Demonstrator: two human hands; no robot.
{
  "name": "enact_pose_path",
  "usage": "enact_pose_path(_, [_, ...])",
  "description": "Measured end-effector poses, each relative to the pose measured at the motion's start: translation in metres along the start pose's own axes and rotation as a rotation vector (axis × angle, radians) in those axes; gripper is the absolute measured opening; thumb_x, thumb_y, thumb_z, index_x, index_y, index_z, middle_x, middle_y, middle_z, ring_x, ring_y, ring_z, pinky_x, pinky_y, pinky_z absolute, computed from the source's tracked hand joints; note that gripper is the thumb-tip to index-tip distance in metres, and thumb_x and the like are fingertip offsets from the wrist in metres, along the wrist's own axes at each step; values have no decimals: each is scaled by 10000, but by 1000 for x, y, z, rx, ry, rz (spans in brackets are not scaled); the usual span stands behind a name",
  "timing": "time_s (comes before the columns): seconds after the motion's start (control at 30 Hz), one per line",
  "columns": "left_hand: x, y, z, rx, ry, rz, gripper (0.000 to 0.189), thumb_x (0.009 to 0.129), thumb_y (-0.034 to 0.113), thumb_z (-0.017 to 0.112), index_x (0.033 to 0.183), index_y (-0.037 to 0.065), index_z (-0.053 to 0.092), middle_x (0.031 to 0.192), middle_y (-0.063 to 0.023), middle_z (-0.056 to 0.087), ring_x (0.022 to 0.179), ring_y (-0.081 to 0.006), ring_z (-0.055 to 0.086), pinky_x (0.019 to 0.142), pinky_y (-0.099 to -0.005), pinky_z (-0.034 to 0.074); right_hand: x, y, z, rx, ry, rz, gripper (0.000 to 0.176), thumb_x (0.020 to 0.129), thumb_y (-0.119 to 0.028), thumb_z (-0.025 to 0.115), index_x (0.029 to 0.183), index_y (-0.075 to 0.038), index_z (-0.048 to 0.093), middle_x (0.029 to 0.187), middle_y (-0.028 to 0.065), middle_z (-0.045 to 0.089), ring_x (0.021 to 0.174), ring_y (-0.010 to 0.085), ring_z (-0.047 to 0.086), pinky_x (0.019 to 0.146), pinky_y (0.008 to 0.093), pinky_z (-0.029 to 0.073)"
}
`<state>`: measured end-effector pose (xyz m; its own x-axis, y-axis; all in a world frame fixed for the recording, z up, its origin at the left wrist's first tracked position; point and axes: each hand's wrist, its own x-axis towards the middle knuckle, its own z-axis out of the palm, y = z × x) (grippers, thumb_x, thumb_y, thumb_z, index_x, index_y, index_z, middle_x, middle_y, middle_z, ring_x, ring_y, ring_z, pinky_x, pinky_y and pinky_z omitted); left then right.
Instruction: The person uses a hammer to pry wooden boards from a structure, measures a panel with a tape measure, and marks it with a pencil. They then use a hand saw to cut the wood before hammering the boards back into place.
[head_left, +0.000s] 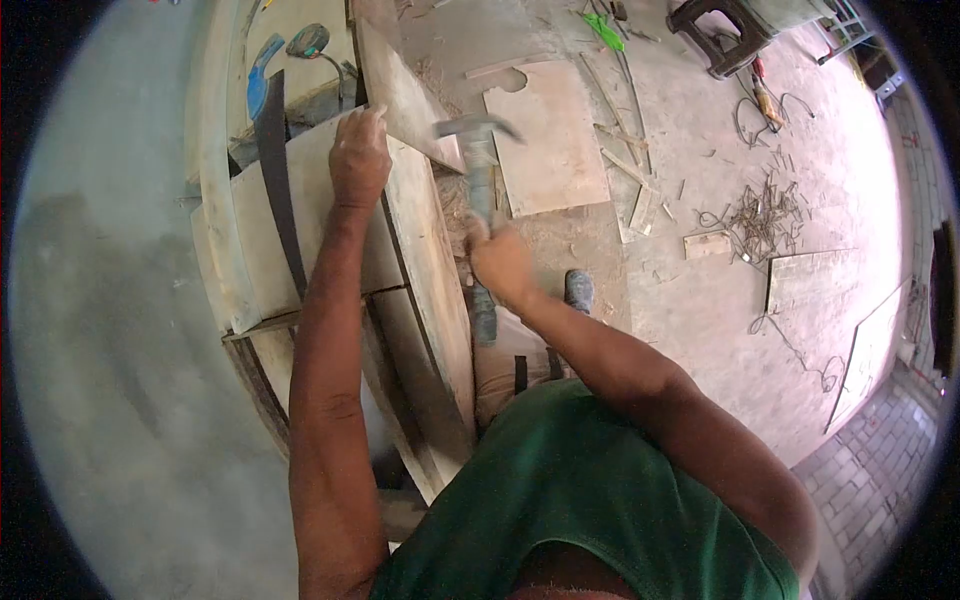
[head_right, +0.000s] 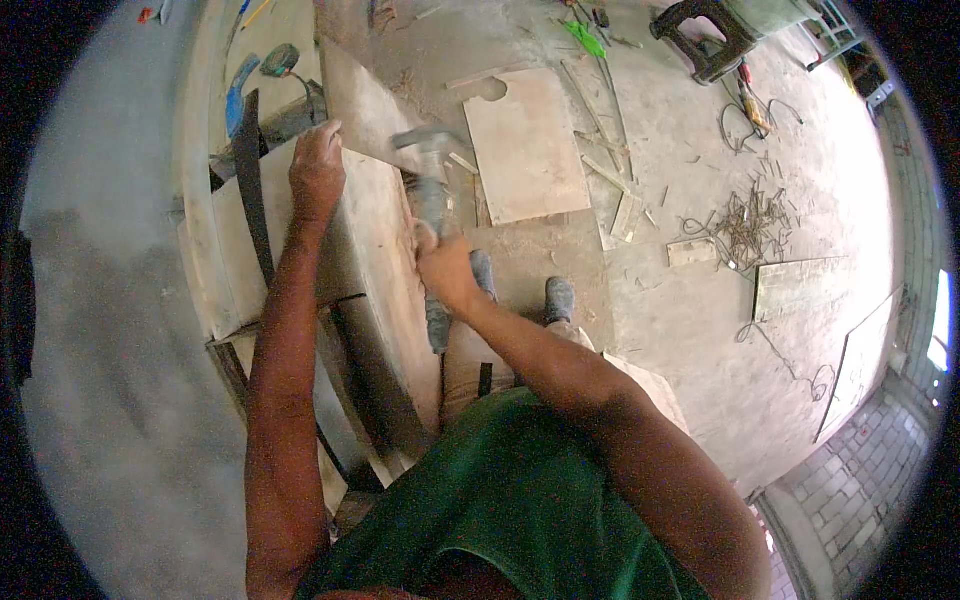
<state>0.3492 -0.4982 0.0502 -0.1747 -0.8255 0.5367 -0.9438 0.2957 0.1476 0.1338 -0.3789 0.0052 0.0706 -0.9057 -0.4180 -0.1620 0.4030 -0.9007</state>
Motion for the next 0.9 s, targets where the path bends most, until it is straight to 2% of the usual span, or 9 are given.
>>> enact_pose_path(0.03, [0,0,1,3,-2,-16,201,872,20,577,1070,48,592,946,-150,631,914,-353,602,841,-438,491,9,8,2,-290,-55,-107,350,965,-281,549,814,32,591,630,101,584,481,162,548,395,334,407])
enact_pose_path(0.13, [0,5,-2,21,-31,-51,204,902,59,587,1106,51,603,1034,-143,642,983,-350,603,872,-435,487,29,4,-7,-43,-237,203,455,962,-358,543,798,58,628,624,167,615,528,267,617,476,395,468])
enact_pose_path(0.27, [0,8,-6,6,-45,-89,206,899,62,591,1104,51,607,1042,-141,644,984,-349,604,878,-434,487,1,-6,-15,-45,-170,202,508,955,-392,549,760,69,639,614,202,620,565,310,651,528,415,497])
enact_pose_path(0.4, [1,5,-3,12,-39,-53,201,903,72,589,1102,53,610,1044,-139,646,985,-344,603,886,-429,484,22,48,19,-429,126,-199,465,950,-370,580,713,29,610,548,111,562,495,230,609,446,365,456])
enact_pose_path(0.47, [1,5,-1,2,-40,-51,199,905,74,586,1101,56,612,1042,-138,647,986,-340,603,886,-427,484,50,67,4,-107,-247,151,447,943,-366,579,747,34,624,578,135,589,529,257,625,498,385,480])
enact_pose_path(0.5, [1,4,-2,32,-53,-43,197,907,75,583,1101,59,613,1041,-135,648,988,-336,603,884,-425,483,18,-28,-39,3,-336,228,417,939,-330,579,751,40,616,591,132,597,517,238,611,504,380,478])
enact_pose_path(0.6, [0,5,-3,95,-53,-14,195,890,55,581,1083,58,606,979,-128,638,944,-327,604,851,-425,493,8,-9,-23,-98,-95,161,388,931,-306,588,750,36,613,615,112,602,508,210,590,484,356,463])
enact_pose_path(0.77, [5,14,-14,146,-73,-13,226,878,61,592,1103,43,601,976,-131,647,925,-333,609,827,-434,504,50,72,-1,-112,-335,-47,306,946,-288,565,902,3,650,631,54,578,506,155,545,482,333,449])
enact_pose_path(0.9, [-22,60,-68,-170,213,-545,288,962,149,537,1195,-17,576,1076,-213,648,1019,-351,622,861,-418,501,28,53,-69,41,-394,-88,250,953,-264,547,1041,-47,637,616,-5,488,494,100,480,466,281,428])
